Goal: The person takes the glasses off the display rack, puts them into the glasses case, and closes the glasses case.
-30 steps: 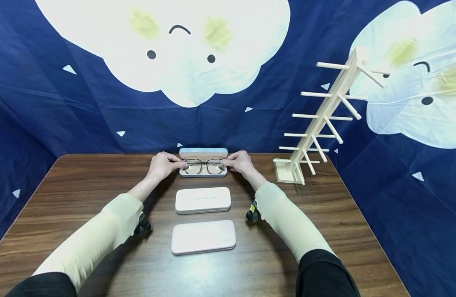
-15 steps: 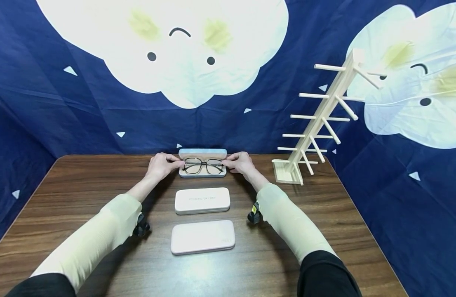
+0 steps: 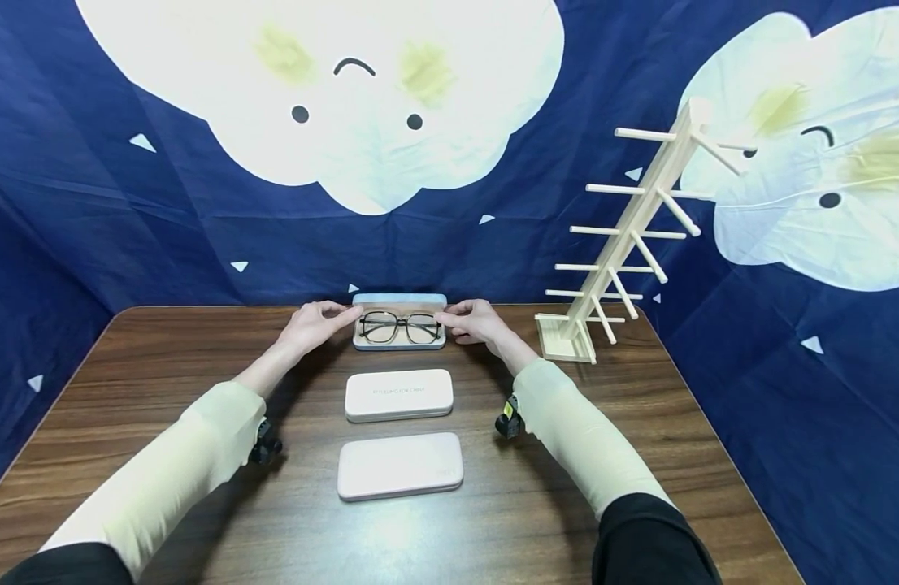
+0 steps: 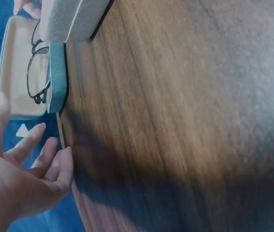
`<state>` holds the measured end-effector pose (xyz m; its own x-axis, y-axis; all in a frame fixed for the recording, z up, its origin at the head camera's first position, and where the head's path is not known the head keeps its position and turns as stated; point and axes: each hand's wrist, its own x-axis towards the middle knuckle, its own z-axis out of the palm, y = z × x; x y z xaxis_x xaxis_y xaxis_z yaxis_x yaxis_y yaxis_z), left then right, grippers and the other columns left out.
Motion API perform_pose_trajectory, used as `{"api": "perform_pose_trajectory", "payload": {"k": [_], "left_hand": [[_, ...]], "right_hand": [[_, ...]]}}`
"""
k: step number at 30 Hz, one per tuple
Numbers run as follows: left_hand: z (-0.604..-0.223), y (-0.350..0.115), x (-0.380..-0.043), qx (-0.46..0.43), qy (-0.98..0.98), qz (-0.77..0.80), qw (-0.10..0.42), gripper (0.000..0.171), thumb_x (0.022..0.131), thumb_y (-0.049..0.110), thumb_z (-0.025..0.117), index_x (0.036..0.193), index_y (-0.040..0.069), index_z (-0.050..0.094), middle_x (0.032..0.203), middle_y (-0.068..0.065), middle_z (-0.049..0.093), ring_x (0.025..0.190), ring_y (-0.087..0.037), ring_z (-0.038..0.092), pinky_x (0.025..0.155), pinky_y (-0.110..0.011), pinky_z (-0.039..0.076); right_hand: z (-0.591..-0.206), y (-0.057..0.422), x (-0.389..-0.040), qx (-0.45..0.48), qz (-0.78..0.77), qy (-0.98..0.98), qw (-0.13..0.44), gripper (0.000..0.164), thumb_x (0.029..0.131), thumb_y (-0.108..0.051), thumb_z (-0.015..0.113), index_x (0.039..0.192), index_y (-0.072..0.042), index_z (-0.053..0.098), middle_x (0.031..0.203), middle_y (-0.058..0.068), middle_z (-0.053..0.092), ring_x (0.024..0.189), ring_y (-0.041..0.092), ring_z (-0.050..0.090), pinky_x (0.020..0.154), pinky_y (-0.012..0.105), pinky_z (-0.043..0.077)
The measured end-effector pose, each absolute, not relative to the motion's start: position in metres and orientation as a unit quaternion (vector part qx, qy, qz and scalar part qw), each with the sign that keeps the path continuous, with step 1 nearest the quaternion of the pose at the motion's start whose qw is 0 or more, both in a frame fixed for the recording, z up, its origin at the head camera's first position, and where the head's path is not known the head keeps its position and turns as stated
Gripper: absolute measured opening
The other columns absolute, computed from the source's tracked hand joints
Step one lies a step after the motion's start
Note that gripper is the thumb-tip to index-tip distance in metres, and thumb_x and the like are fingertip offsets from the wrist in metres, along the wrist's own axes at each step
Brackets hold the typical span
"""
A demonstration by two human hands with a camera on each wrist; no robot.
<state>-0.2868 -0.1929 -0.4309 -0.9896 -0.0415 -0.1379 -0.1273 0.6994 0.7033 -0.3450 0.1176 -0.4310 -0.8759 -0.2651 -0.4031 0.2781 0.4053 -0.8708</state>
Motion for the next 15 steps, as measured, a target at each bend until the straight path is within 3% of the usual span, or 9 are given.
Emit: {"api": "perform_pose_trajectory", "payload": {"k": [4, 9, 11, 15], "left_hand": [[-0.426, -0.194, -0.286, -0.049, 0.915, 0.389, 0.097, 0.086, 0.093, 0.074, 0.053, 0.144, 0.005, 0.058, 0.152, -0.018, 0.055, 0.146, -0.037, 0.045, 0.121, -0.051, 0.038], [-0.419, -0.194, -0.286, -0.055, 0.906, 0.396, 0.140, 0.095, 0.093, 0.082, 0.039, 0.151, 0.008, 0.052, 0.161, -0.015, 0.046, 0.153, -0.036, 0.036, 0.126, -0.051, 0.030], [-0.417, -0.193, -0.287, -0.058, 0.903, 0.399, 0.150, 0.095, 0.093, 0.083, 0.036, 0.151, 0.010, 0.052, 0.160, -0.015, 0.046, 0.153, -0.035, 0.036, 0.126, -0.050, 0.029], [-0.414, -0.192, -0.290, -0.072, 0.891, 0.419, 0.159, 0.092, 0.093, 0.083, 0.037, 0.149, 0.012, 0.055, 0.157, -0.012, 0.050, 0.147, -0.034, 0.045, 0.120, -0.049, 0.039]], "right_hand": [[-0.430, 0.119, -0.348, 0.002, -0.540, 0.798, 0.268, 0.062, 0.096, -0.040, 0.071, 0.143, -0.003, 0.054, 0.141, 0.016, 0.062, 0.110, 0.022, 0.067, 0.102, 0.043, 0.057], [-0.428, 0.120, -0.349, 0.011, -0.538, 0.794, 0.284, 0.073, 0.098, -0.054, 0.062, 0.148, -0.002, 0.048, 0.140, 0.020, 0.058, 0.119, 0.028, 0.064, 0.105, 0.046, 0.055], [-0.425, 0.120, -0.349, 0.012, -0.536, 0.794, 0.288, 0.075, 0.098, -0.058, 0.059, 0.147, -0.002, 0.049, 0.140, 0.020, 0.057, 0.119, 0.028, 0.064, 0.105, 0.047, 0.055], [-0.421, 0.119, -0.349, 0.007, -0.531, 0.796, 0.292, 0.076, 0.097, -0.065, 0.054, 0.140, -0.003, 0.057, 0.138, 0.018, 0.057, 0.113, 0.025, 0.064, 0.104, 0.047, 0.056]]}}
